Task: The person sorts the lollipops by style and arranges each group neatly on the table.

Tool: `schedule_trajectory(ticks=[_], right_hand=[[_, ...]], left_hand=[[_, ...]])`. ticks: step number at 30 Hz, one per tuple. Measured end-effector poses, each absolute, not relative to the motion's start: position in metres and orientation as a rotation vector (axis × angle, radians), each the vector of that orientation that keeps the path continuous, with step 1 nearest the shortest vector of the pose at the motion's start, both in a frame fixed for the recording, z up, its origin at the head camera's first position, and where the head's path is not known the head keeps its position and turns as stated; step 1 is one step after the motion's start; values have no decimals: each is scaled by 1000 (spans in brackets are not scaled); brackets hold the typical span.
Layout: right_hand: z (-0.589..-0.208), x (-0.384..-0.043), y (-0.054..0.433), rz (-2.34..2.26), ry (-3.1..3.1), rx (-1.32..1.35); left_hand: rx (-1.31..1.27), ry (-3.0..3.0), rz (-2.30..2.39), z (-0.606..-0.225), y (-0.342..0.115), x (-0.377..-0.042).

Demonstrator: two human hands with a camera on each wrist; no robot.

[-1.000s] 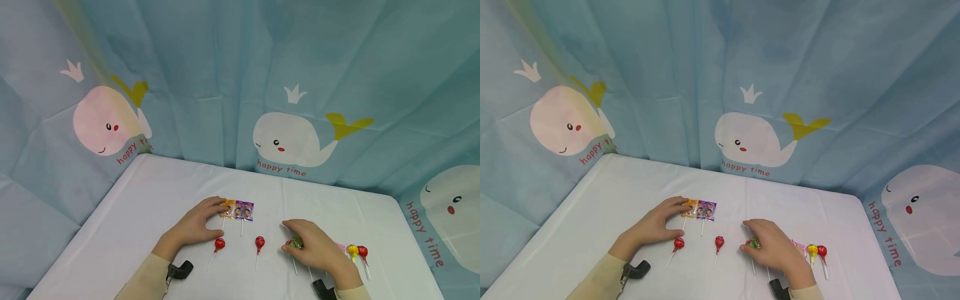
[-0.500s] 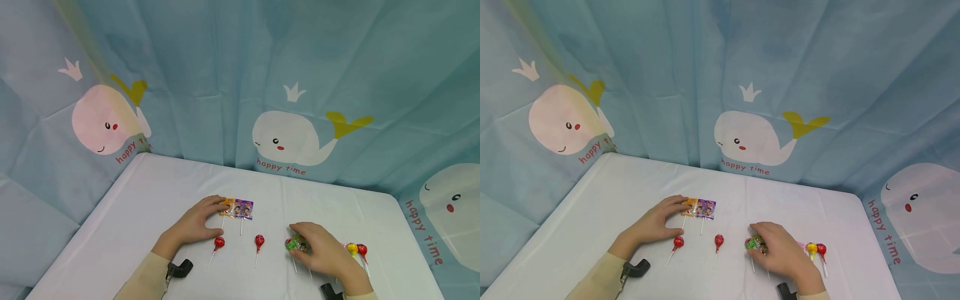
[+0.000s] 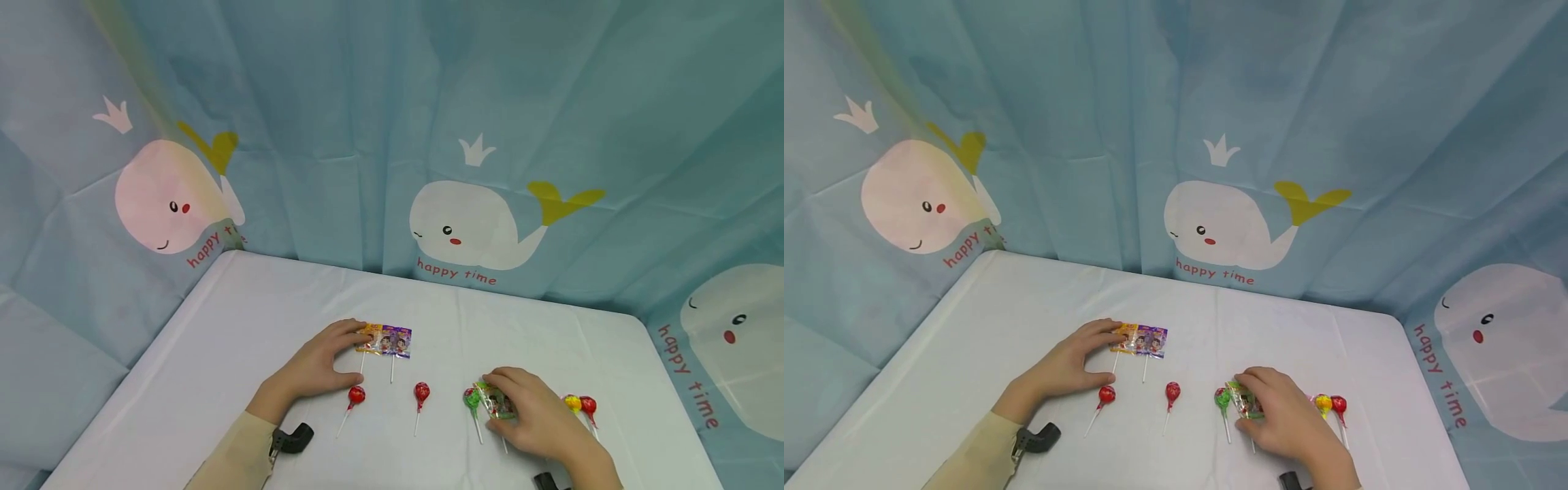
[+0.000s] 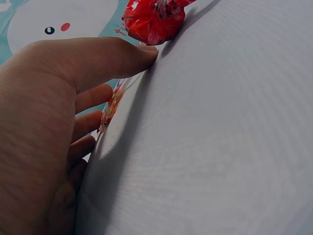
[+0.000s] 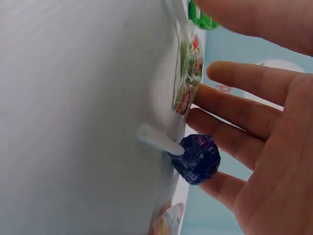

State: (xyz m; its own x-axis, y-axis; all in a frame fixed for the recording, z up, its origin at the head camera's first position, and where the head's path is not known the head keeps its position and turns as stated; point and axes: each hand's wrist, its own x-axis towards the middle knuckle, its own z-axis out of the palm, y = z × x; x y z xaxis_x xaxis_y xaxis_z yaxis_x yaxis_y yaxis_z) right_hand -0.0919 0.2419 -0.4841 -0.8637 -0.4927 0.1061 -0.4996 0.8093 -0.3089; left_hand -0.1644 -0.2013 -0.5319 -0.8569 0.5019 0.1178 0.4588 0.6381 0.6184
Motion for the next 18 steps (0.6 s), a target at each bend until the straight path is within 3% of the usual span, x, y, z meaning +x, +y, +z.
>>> schedule_trajectory(ticks=[18], right_hand=[[-484,-94,246,503,-2978,839]], left_hand=[[830,2772,1038,-530,-202,-164]])
